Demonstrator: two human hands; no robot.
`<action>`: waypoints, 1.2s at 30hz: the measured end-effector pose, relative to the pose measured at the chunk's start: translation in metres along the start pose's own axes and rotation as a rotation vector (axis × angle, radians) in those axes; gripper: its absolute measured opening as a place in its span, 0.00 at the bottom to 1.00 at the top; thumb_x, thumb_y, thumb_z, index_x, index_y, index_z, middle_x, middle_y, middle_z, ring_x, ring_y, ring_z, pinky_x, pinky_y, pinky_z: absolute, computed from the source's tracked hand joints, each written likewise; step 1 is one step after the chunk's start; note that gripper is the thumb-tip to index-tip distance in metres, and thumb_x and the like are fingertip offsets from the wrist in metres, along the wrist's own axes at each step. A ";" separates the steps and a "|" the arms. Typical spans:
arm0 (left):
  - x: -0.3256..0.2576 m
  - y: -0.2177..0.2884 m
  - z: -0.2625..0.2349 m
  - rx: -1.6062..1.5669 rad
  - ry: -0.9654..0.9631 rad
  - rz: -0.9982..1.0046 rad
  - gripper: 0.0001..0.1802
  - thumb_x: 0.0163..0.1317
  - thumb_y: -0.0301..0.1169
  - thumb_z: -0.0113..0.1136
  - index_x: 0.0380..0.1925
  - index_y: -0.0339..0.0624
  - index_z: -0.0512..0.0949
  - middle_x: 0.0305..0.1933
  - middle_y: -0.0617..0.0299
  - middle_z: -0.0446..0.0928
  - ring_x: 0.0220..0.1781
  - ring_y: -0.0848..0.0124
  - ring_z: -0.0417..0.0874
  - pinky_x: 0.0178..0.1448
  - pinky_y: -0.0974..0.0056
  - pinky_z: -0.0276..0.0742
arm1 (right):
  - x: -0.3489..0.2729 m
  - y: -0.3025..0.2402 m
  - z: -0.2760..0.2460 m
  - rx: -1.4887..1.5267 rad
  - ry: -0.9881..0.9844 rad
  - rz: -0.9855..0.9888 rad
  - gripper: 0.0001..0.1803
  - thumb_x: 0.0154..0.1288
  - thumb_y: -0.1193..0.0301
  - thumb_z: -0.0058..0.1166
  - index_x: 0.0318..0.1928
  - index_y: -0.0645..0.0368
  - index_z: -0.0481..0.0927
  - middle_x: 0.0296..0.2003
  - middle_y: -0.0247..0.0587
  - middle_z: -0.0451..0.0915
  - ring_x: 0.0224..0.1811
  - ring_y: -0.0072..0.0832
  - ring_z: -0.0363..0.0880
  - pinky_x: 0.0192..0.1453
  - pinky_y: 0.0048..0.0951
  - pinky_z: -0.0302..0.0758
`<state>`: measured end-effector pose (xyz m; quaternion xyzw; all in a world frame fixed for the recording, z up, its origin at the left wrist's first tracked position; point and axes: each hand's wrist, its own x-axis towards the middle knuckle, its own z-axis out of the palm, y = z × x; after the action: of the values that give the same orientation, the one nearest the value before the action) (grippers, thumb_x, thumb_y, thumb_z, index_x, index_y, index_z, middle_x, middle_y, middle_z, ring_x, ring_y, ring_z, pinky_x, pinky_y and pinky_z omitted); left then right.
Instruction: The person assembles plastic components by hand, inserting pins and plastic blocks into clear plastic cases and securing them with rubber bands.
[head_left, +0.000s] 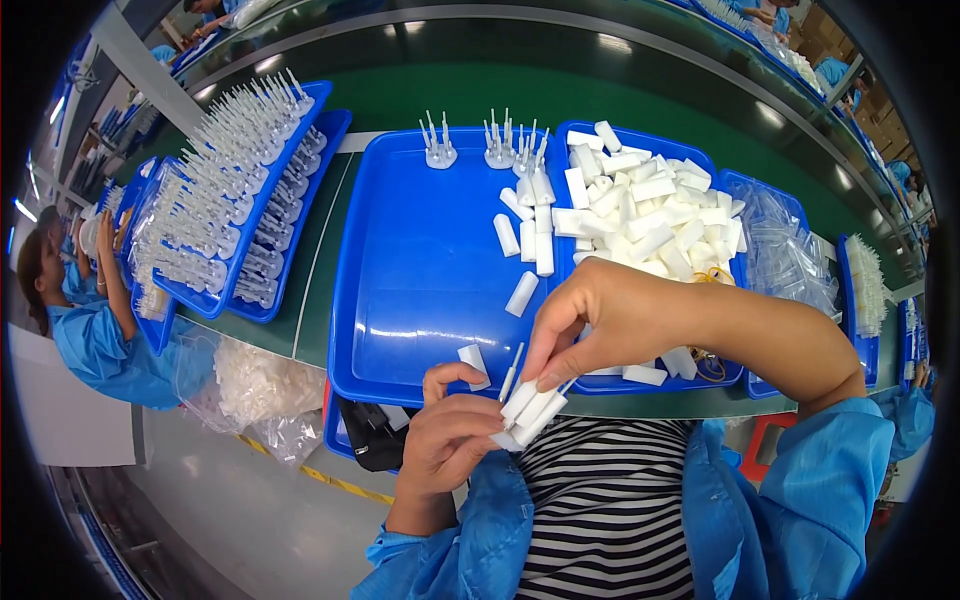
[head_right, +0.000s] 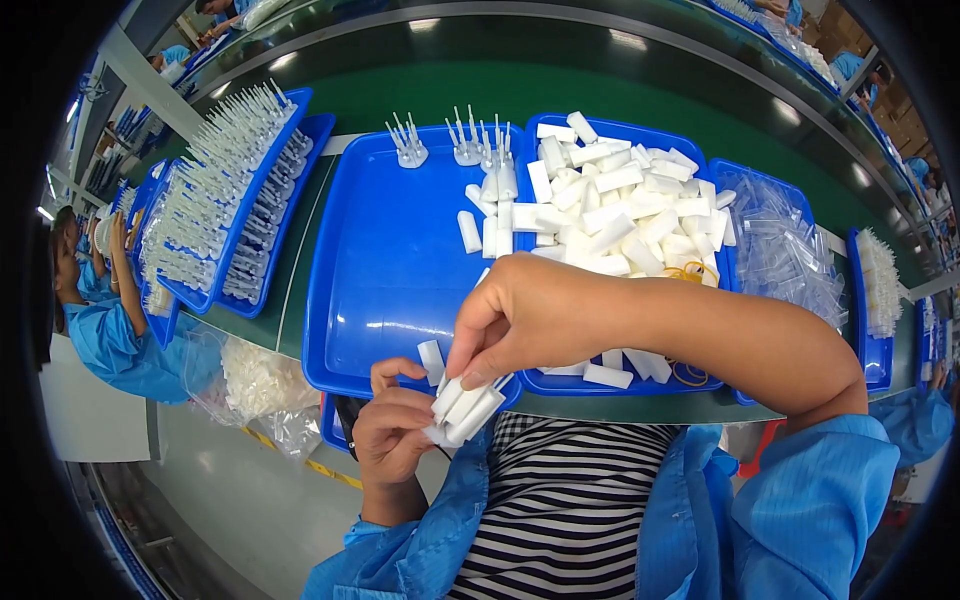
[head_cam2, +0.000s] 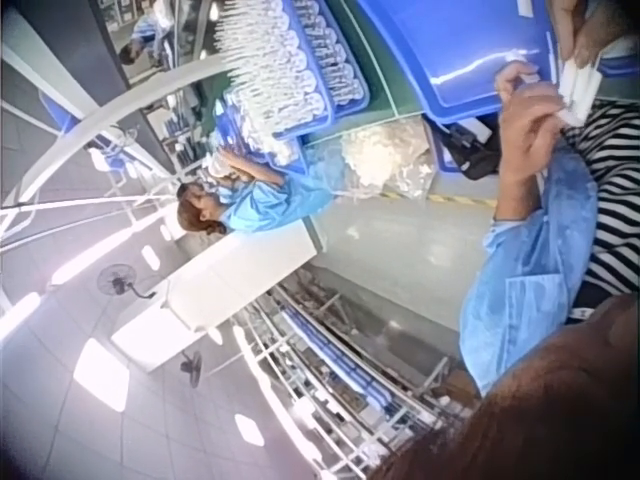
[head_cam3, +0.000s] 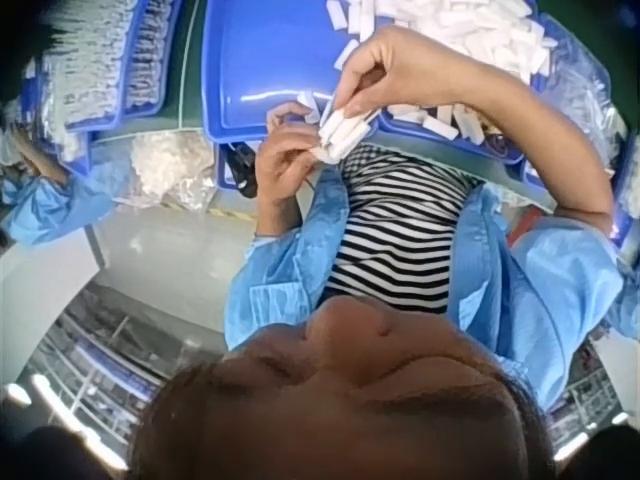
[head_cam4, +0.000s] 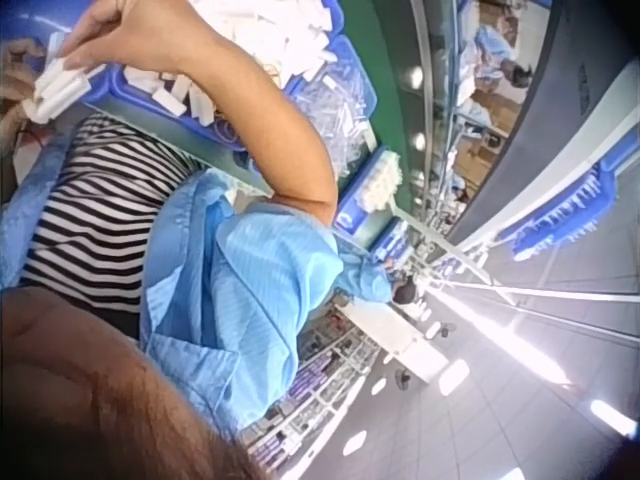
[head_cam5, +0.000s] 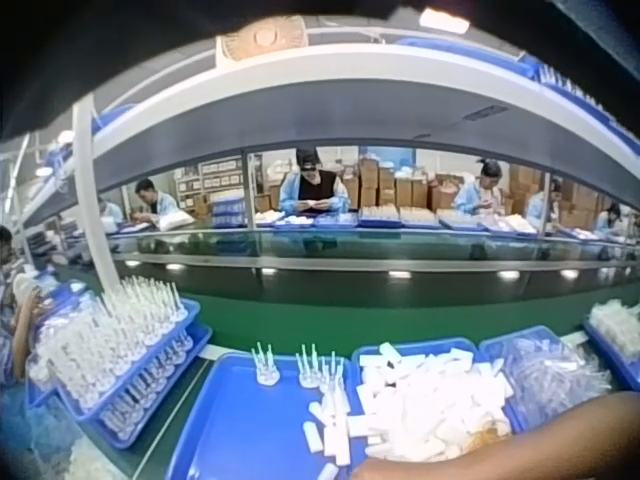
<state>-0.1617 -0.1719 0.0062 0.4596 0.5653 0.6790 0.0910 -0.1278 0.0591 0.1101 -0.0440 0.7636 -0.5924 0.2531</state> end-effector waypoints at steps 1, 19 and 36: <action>0.001 0.001 0.003 0.001 0.002 -0.001 0.08 0.52 0.33 0.65 0.30 0.44 0.80 0.37 0.60 0.80 0.49 0.59 0.71 0.56 0.56 0.61 | 0.003 0.001 0.002 0.019 -0.014 0.022 0.08 0.52 0.76 0.64 0.35 0.59 0.85 0.32 0.37 0.83 0.34 0.19 0.80 0.43 0.20 0.76; -0.011 -0.001 -0.037 -0.359 0.574 -0.038 0.14 0.53 0.23 0.60 0.37 0.39 0.66 0.51 0.41 0.70 0.55 0.58 0.72 0.59 0.56 0.67 | 0.057 0.002 0.024 -0.242 0.352 -0.320 0.25 0.55 0.72 0.59 0.55 0.57 0.71 0.50 0.42 0.73 0.47 0.33 0.76 0.49 0.31 0.73; -0.003 -0.001 -0.016 -0.063 0.188 0.066 0.08 0.49 0.33 0.65 0.27 0.41 0.79 0.26 0.61 0.80 0.40 0.62 0.74 0.56 0.50 0.59 | 0.027 0.021 0.007 -0.959 0.481 -0.405 0.09 0.47 0.75 0.59 0.31 0.57 0.75 0.29 0.36 0.78 0.32 0.34 0.78 0.34 0.32 0.75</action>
<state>-0.1722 -0.1846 0.0048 0.4091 0.5341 0.7393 0.0295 -0.1428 0.0492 0.0804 -0.1630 0.9594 -0.2099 -0.0946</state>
